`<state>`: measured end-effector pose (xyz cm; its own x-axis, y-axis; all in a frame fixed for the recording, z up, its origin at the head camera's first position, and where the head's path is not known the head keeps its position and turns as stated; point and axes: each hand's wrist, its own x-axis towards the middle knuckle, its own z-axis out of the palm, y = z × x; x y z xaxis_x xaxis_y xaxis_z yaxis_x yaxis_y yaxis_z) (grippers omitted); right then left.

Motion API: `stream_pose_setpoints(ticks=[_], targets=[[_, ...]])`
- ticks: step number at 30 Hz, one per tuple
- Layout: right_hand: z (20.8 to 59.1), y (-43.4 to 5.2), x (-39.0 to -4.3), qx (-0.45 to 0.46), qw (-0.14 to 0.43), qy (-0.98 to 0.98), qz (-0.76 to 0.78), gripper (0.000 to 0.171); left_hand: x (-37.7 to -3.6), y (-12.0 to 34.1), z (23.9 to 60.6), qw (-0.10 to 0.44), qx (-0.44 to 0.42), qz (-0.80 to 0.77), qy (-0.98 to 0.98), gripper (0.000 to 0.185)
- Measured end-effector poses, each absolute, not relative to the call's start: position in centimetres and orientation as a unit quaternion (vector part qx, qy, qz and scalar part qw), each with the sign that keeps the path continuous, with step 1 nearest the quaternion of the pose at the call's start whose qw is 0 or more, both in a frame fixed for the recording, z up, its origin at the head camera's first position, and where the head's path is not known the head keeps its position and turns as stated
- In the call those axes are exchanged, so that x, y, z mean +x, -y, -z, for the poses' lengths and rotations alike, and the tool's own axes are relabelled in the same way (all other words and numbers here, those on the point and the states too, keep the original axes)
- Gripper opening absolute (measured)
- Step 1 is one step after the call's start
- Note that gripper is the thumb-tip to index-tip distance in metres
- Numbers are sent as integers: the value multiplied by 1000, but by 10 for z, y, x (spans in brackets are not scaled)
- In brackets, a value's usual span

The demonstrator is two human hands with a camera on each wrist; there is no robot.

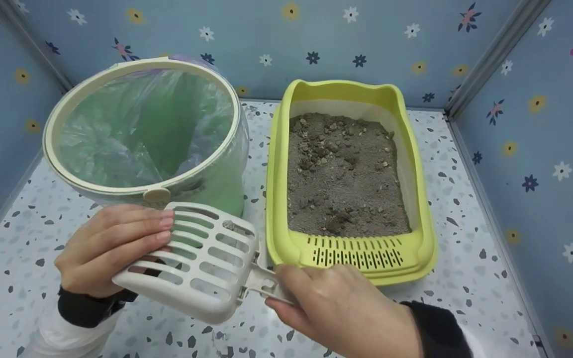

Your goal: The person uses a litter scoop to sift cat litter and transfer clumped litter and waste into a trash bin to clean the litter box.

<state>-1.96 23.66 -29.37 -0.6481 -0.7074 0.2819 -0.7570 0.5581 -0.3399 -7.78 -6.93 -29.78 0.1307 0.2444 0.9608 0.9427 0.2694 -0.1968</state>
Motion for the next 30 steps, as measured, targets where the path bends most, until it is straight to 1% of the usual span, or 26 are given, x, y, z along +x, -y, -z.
stream_pose_setpoints(ticks=[6, 11, 15, 18, 22, 25, 27, 30], targets=[[294, -236, -25, 435, 45, 871, -224, 29, -76, 72, 299, 543, -530, 310, 573, 24], [289, -234, -32, 442, 39, 871, -212, 29, -75, 70, 300, 560, -519, 299, 573, 20], [286, -231, -36, 440, 52, 874, -201, 30, -73, 68, 300, 571, -500, 296, 580, 15], [284, -229, -38, 436, 66, 875, -199, 38, -72, 68, 300, 575, -491, 293, 585, 15], [278, -229, -37, 406, 100, 892, -170, 63, -70, 67, 303, 575, -470, 291, 603, 17], [273, -230, -35, 377, 143, 905, -137, 78, -68, 67, 306, 551, -448, 314, 631, 19], [269, -231, -34, 367, 174, 906, -121, 80, -68, 67, 309, 532, -430, 335, 648, 19], [266, -231, -35, 375, 222, 892, -122, 77, -68, 68, 313, 505, -401, 363, 672, 13]])
